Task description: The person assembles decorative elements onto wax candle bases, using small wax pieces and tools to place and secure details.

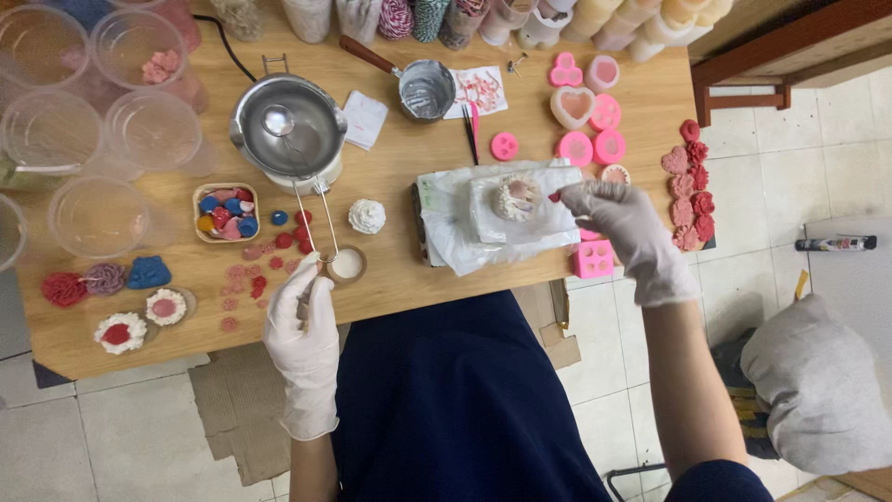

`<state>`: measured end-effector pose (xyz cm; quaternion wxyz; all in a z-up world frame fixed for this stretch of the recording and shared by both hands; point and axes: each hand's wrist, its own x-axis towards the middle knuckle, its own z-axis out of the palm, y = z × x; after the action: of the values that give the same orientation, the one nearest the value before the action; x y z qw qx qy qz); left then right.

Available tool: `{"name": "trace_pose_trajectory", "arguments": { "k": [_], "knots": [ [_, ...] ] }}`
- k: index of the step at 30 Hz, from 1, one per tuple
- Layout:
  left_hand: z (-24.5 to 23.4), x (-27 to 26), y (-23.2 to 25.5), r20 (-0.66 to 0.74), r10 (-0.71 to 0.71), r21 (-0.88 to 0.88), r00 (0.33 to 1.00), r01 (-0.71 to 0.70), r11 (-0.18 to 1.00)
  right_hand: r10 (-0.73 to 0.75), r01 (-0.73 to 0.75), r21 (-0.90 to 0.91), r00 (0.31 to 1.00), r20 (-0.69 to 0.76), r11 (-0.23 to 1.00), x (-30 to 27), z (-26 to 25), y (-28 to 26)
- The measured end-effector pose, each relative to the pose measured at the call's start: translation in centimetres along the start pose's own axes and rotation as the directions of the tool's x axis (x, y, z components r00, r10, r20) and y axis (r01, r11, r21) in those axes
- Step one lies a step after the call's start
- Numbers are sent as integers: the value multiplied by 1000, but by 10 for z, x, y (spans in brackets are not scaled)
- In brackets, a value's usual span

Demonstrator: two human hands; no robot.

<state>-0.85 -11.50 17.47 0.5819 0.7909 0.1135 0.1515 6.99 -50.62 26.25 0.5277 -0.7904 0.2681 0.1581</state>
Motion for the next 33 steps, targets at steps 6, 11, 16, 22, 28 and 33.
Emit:
{"name": "trace_pose_trajectory", "arguments": {
  "k": [6,11,16,22,28,33],
  "knots": [
    [14,8,20,106,120,-31,987,-118,993,-13,35,-203,994,106,979,42,-9,-21],
    [14,8,23,131,212,5,968,-215,977,-146,176,-226,979,143,958,38,3,-24],
    [8,10,20,140,224,39,965,-231,972,-203,244,-338,967,153,909,45,4,-24],
    [4,11,12,135,146,-12,980,-146,989,-231,293,-438,954,190,850,51,5,-21],
    [3,11,9,125,130,34,984,-135,990,-224,290,-460,955,193,839,51,5,-23],
    [2,12,7,136,163,64,977,-173,983,-230,290,-428,955,188,856,51,9,-19]
  ]
}}
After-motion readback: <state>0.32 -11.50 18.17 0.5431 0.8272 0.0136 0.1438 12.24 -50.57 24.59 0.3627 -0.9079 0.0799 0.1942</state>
